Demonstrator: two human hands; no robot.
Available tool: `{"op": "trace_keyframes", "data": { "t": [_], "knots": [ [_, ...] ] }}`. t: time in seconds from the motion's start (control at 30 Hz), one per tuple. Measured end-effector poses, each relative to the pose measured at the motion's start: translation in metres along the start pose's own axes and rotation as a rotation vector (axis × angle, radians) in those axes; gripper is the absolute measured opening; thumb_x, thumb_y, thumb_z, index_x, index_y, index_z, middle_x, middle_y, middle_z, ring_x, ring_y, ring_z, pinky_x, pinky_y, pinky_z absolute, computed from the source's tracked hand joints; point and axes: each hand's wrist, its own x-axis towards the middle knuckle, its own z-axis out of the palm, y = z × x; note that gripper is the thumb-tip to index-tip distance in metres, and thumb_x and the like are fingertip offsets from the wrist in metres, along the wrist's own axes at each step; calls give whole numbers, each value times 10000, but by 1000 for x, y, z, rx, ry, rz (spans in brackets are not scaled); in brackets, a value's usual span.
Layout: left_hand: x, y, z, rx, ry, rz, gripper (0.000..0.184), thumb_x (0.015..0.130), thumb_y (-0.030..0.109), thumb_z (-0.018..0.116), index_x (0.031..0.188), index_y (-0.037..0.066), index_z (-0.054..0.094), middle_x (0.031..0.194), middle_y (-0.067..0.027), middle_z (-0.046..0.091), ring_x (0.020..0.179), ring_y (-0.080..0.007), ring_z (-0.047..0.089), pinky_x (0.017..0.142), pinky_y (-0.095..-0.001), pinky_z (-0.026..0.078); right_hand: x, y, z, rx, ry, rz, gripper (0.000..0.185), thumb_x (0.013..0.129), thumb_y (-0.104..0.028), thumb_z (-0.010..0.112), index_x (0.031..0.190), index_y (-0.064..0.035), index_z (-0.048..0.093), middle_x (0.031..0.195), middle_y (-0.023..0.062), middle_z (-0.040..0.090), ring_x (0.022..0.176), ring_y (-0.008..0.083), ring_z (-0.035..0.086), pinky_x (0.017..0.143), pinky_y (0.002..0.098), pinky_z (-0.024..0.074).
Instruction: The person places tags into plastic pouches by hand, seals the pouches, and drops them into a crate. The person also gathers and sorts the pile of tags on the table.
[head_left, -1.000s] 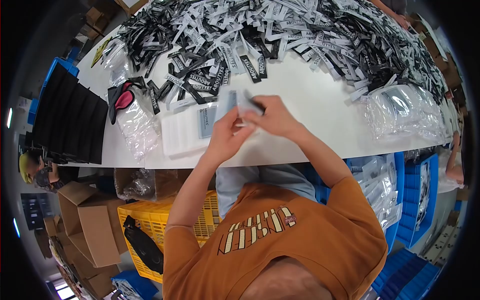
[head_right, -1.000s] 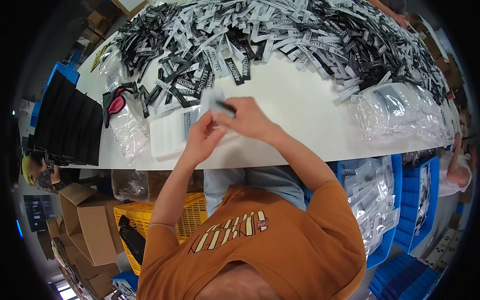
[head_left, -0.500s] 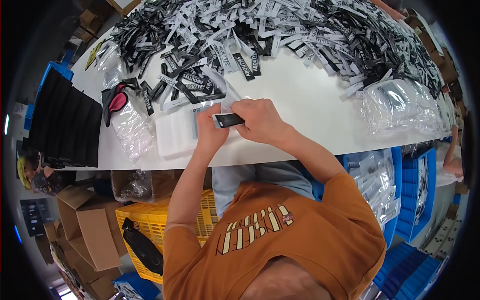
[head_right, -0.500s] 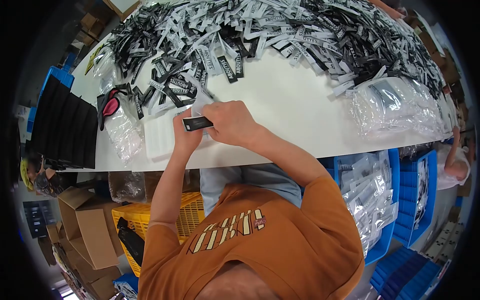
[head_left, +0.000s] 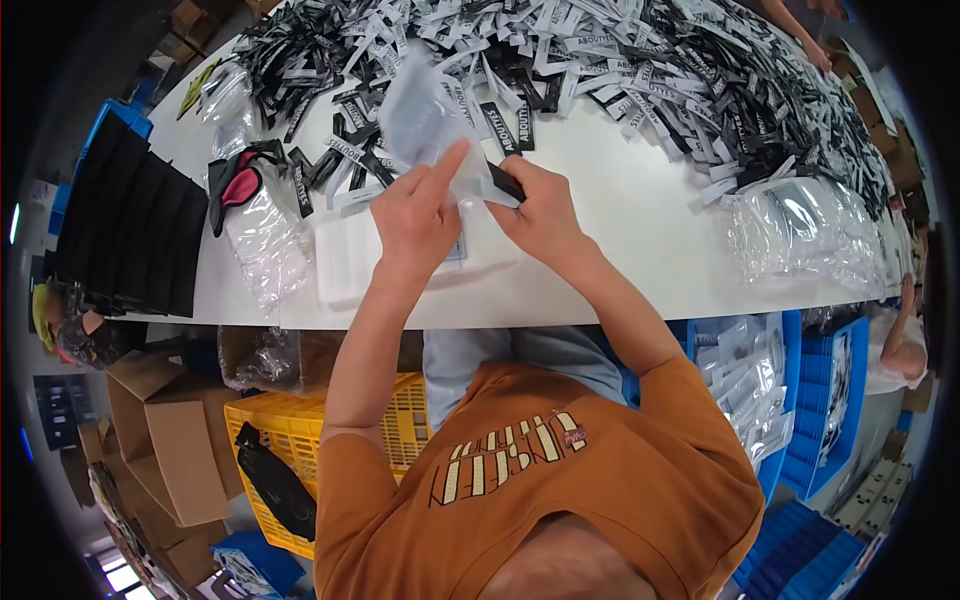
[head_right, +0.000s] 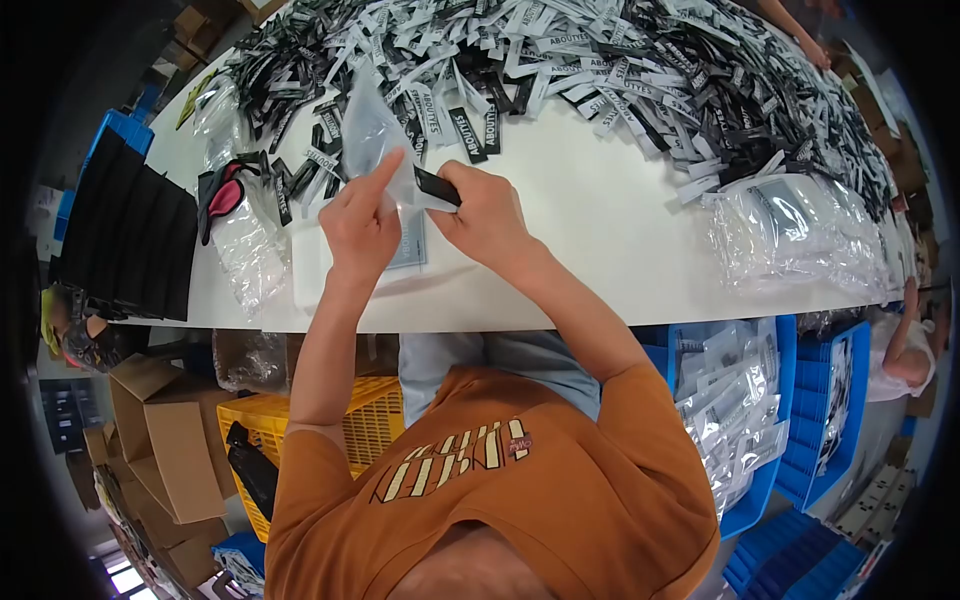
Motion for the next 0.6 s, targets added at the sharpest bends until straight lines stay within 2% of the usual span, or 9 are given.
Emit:
{"op": "trace_keyframes", "data": {
  "t": [0.13, 0.2, 0.3, 0.33, 0.4, 0.43, 0.47, 0.53, 0.6],
  "knots": [
    [0, 1, 1, -103, -8, -205, 626, 583, -112, 538, 1153, 122, 645, 609, -65, 498, 502, -218, 482, 462, -327, 407, -16, -13, 5, -12, -93, -39, 393, 876, -376, 600, 938, 5, 527, 750, 187, 621, 754, 366, 637, 628, 395, 489],
    [-5, 9, 2, -189, 12, -268, 630, 581, -103, 551, 1162, 124, 641, 620, -71, 502, 525, -225, 498, 482, -339, 421, -15, -2, 12, 94, -132, 82, 404, 884, -393, 582, 946, 3, 533, 749, 185, 627, 719, 369, 631, 606, 395, 486],
    [-21, 12, 13, -76, -39, 36, 593, 632, -118, 558, 1188, 78, 626, 654, -71, 536, 466, -181, 433, 462, -311, 367, -9, 15, 24, 390, -230, 280, 383, 906, -357, 537, 988, 18, 535, 714, 167, 617, 587, 360, 589, 548, 394, 464],
    [-27, 17, 16, 0, -80, 37, 612, 665, -90, 580, 1248, 96, 581, 664, -70, 559, 502, -167, 492, 489, -299, 407, -7, 15, 28, 551, -281, 350, 374, 910, -340, 527, 993, 26, 529, 716, 166, 612, 562, 358, 574, 540, 395, 458],
    [-25, 12, 12, -70, -94, -204, 637, 655, -53, 596, 1274, 87, 550, 700, -88, 584, 586, -237, 548, 534, -327, 453, -1, -12, 21, 720, -379, 525, 348, 908, -286, 502, 1015, 44, 503, 749, 160, 603, 561, 311, 573, 534, 367, 453],
    [-24, 9, 7, -107, -105, -326, 652, 650, -35, 604, 1287, 82, 535, 718, -98, 596, 628, -273, 576, 557, -341, 476, -7, -18, 21, 647, -354, 408, 351, 900, -282, 507, 1035, 42, 497, 769, 166, 606, 577, 308, 581, 548, 363, 460],
    [-24, 4, 1, -211, -212, -623, 689, 653, -20, 629, 1321, 77, 493, 758, -115, 622, 670, -298, 607, 589, -347, 496, -14, -23, 21, 572, -332, 292, 357, 892, -278, 513, 1054, 40, 491, 789, 173, 610, 593, 304, 588, 561, 358, 466],
    [-32, 5, 4, -170, -185, -401, 695, 650, -23, 627, 1322, 90, 493, 790, -127, 636, 671, -299, 617, 590, -352, 499, -14, -21, 23, 305, -173, 54, 301, 861, -216, 536, 1018, 40, 522, 798, 183, 622, 652, 322, 607, 628, 349, 489],
    [-37, 14, 10, -39, -205, -46, 697, 647, -30, 615, 1321, 97, 492, 831, -140, 649, 673, -304, 626, 579, -371, 497, -14, -1, 29, 391, -138, 146, 227, 840, -157, 550, 947, 43, 547, 777, 183, 627, 663, 325, 613, 641, 358, 492]
  ]
}}
